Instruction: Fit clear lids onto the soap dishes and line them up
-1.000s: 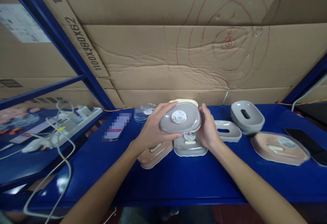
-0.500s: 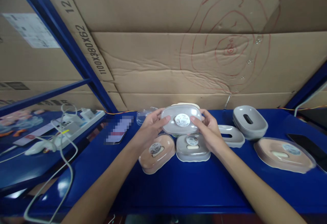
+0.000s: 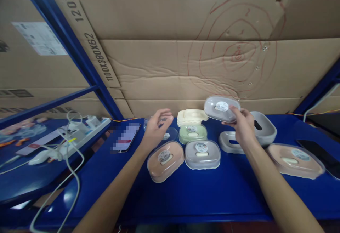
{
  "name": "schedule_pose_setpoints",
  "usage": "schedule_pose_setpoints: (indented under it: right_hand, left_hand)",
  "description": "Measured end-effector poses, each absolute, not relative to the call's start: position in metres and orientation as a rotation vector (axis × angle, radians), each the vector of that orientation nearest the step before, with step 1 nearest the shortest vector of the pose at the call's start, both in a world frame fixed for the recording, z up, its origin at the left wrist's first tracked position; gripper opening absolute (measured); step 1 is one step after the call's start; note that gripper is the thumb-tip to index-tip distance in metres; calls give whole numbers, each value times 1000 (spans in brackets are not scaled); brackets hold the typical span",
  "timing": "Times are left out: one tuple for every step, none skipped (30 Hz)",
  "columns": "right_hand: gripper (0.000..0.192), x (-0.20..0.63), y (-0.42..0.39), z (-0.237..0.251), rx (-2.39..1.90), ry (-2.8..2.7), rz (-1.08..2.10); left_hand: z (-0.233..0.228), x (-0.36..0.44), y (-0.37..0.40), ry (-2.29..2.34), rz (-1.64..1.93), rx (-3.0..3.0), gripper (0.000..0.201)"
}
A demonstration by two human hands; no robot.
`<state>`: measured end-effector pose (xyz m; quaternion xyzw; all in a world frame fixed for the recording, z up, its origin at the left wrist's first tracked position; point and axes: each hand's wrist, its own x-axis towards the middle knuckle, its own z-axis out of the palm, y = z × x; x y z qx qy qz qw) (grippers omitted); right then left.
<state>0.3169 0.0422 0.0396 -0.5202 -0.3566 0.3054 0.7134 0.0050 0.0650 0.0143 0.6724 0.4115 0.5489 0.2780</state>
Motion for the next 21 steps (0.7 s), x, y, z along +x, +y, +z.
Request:
schedule_pose_setpoints:
  right_hand:
    - [57, 324, 46, 39, -1241, -815, 620]
    - [57, 330, 50, 39, -1327, -849, 558]
    - [57, 336, 53, 40, -1409, -888, 497]
    - [56, 341, 56, 41, -1485, -925, 438]
    - [54, 346, 57, 42, -1560, -960, 382]
    - [49, 350, 59, 44, -1645, -1004, 325]
    - [44, 354, 61, 46, -1734, -1054, 279]
    - [38, 357, 62, 48, -1818, -1107, 253]
    - [35, 360, 64, 49, -1894, -1163, 252]
    - [34, 363, 66, 49, -1957, -1217, 272]
    - [35, 365, 68, 49, -2006, -1264, 305]
    - [38, 366, 70, 48, -2042, -1300, 345]
    - [41, 368, 72, 46, -2069, -1327, 385]
    - [44, 369, 74, 44, -2090, -1348, 417]
    - [46, 370, 76, 42, -2111, -1366, 437]
    - [47, 371, 77, 40, -2132, -1385, 444]
    - [48, 372, 78, 38, -2156, -1407, 439]
    - [48, 373, 79, 36, -2178, -1434, 427]
    - [48, 375, 79, 34, -2198, -1462, 413]
    - [48, 376, 78, 32, -2213, -1492, 404]
    - [48, 377, 77, 30, -2222, -1523, 400]
  left_hand:
    - [12, 4, 65, 1159, 1438, 1891, 46]
    - [11, 4, 64, 1206, 1401, 1979, 47]
    - [9, 5, 62, 1246, 1370, 2062, 51]
    - [8, 5, 59, 1275, 1348, 2134, 55]
    - [7, 6, 57, 1295, 1332, 2194, 58]
    - [7, 7, 54, 1307, 1316, 2242, 60]
    - [6, 7, 53, 1312, 1296, 2280, 59]
    - [7, 7, 52, 1318, 1274, 2311, 56]
    - [7, 7, 52, 1331, 1255, 2333, 53]
    - [7, 6, 52, 1348, 1234, 2352, 48]
    - [6, 6, 53, 1370, 1211, 2369, 43]
    - [6, 5, 54, 1395, 1184, 2385, 38]
    - [5, 4, 55, 1420, 1154, 2399, 32]
    - [4, 3, 56, 1439, 1123, 2411, 28]
    - [3, 3, 56, 1451, 1095, 2419, 24]
    - [2, 3, 57, 1458, 1073, 2423, 22]
    - [0, 3, 57, 1461, 1059, 2426, 21]
    - [-1, 3, 57, 1459, 1051, 2428, 21]
    - [-2, 4, 57, 1456, 1049, 2431, 21]
    - [-3, 4, 57, 1454, 1050, 2435, 21]
    - [-3, 5, 57, 1453, 1050, 2439, 21]
